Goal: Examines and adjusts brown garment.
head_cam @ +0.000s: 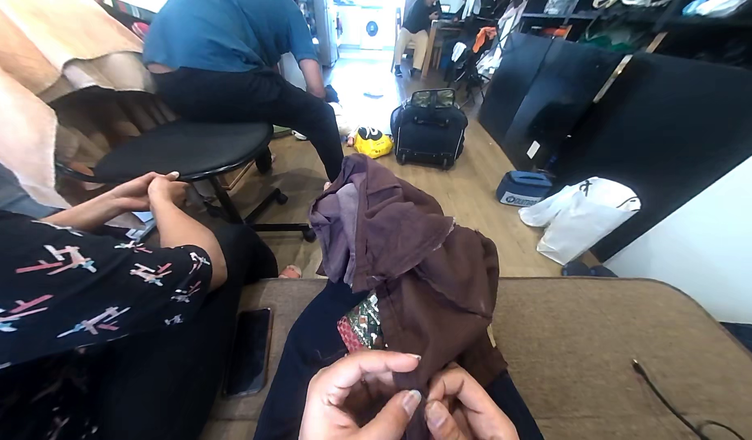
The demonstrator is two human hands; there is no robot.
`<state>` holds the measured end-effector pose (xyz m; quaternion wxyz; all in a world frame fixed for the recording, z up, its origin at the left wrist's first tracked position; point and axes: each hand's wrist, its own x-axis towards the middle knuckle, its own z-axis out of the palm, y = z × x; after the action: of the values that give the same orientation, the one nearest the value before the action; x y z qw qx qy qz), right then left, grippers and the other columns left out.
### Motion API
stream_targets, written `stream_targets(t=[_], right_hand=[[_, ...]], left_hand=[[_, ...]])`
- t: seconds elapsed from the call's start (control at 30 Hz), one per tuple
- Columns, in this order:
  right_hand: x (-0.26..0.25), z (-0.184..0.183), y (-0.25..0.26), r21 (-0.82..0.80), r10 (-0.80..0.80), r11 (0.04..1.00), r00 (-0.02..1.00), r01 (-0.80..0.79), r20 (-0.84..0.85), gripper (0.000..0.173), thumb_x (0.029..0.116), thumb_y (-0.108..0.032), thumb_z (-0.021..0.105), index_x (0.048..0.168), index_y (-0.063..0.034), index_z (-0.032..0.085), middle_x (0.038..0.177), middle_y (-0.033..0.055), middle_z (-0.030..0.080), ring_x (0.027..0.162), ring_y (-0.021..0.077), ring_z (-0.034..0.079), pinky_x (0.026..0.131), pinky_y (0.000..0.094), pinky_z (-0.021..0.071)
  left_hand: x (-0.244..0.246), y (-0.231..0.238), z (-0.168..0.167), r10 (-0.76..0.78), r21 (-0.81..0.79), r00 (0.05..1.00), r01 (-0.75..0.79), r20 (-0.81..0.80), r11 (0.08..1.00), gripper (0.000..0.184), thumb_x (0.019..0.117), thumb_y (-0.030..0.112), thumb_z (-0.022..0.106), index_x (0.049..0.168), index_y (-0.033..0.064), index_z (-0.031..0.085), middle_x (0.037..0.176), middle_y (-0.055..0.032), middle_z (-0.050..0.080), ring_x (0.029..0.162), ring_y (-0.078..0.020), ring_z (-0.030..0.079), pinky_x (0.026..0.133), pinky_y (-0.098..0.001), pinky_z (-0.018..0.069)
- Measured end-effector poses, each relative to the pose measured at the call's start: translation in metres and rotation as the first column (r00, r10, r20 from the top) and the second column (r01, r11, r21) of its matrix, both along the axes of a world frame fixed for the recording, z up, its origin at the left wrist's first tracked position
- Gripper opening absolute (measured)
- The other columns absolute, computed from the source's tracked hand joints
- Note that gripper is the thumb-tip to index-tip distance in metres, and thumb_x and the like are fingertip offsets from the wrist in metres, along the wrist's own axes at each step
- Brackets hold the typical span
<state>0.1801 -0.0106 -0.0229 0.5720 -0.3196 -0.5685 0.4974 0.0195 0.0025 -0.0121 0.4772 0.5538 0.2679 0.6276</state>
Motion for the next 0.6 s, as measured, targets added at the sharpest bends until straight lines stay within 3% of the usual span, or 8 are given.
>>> stream_targets(t=[0.2,0.37,0.43,0.5,0.6], right_hand=[[-0.001,-0.004,0.003,0.006,-0.042,0.999,0.998,0.043,-0.043,0.003,0.0996,-0.011,0.064,0.099,-0.0140,0.064,0.092,-0.0130,0.064,0.074,-0.0097,0.058,0.065,0.0099,0.0510],[0.001,0.004,0.006,-0.009,0.008,1.000,0.984,-0.010,-0.175,0.026,0.0941,-0.014,0.073,0.112,-0.0193,0.055,0.093,-0.0124,0.070,0.072,-0.0057,0.065,0.061,0.0131,0.0551],[0.006,0.006,0.009,0.108,-0.031,0.994,0.999,0.034,-0.027,0.031,0.0945,-0.014,0.074,0.117,-0.0183,0.052,0.094,-0.0109,0.070,0.076,-0.0049,0.066,0.064,0.0139,0.0564],[0.012,0.007,0.013,0.290,-0.187,0.949,0.961,0.124,0.201,0.028,0.0955,-0.021,0.074,0.118,-0.0141,0.058,0.102,-0.0059,0.064,0.085,-0.0044,0.063,0.074,0.0126,0.0550],[0.019,0.014,0.016,0.461,-0.377,0.873,0.822,0.161,0.426,0.015,0.0983,-0.031,0.069,0.095,-0.0161,0.069,0.107,0.0009,0.056,0.104,-0.0015,0.053,0.093,0.0103,0.0425]], left_hand=[[-0.003,0.002,-0.001,-0.032,0.049,0.996,0.036,-0.079,0.998,0.033,0.0907,-0.003,0.071,0.123,0.0037,0.071,0.106,0.0016,0.076,0.092,-0.0035,0.071,0.085,-0.0242,0.0602],[-0.002,0.004,-0.004,-0.075,0.080,0.991,0.084,-0.115,0.993,0.034,0.0912,-0.003,0.071,0.124,0.0018,0.069,0.106,0.0002,0.076,0.096,-0.0039,0.071,0.088,-0.0241,0.0590],[-0.002,0.004,-0.004,-0.054,0.090,0.989,0.066,-0.135,0.994,0.035,0.0906,-0.002,0.073,0.125,0.0024,0.069,0.104,0.0003,0.076,0.095,-0.0045,0.071,0.088,-0.0245,0.0593],[-0.002,0.004,-0.005,0.023,0.135,0.980,0.005,-0.200,0.991,0.035,0.0900,0.000,0.074,0.124,0.0016,0.066,0.102,-0.0013,0.076,0.094,-0.0050,0.071,0.087,-0.0245,0.0594],[-0.002,0.005,-0.005,0.124,0.243,0.937,-0.044,-0.327,0.969,0.037,0.0903,0.001,0.074,0.124,-0.0022,0.060,0.102,-0.0076,0.074,0.092,-0.0055,0.071,0.087,-0.0219,0.0585]])
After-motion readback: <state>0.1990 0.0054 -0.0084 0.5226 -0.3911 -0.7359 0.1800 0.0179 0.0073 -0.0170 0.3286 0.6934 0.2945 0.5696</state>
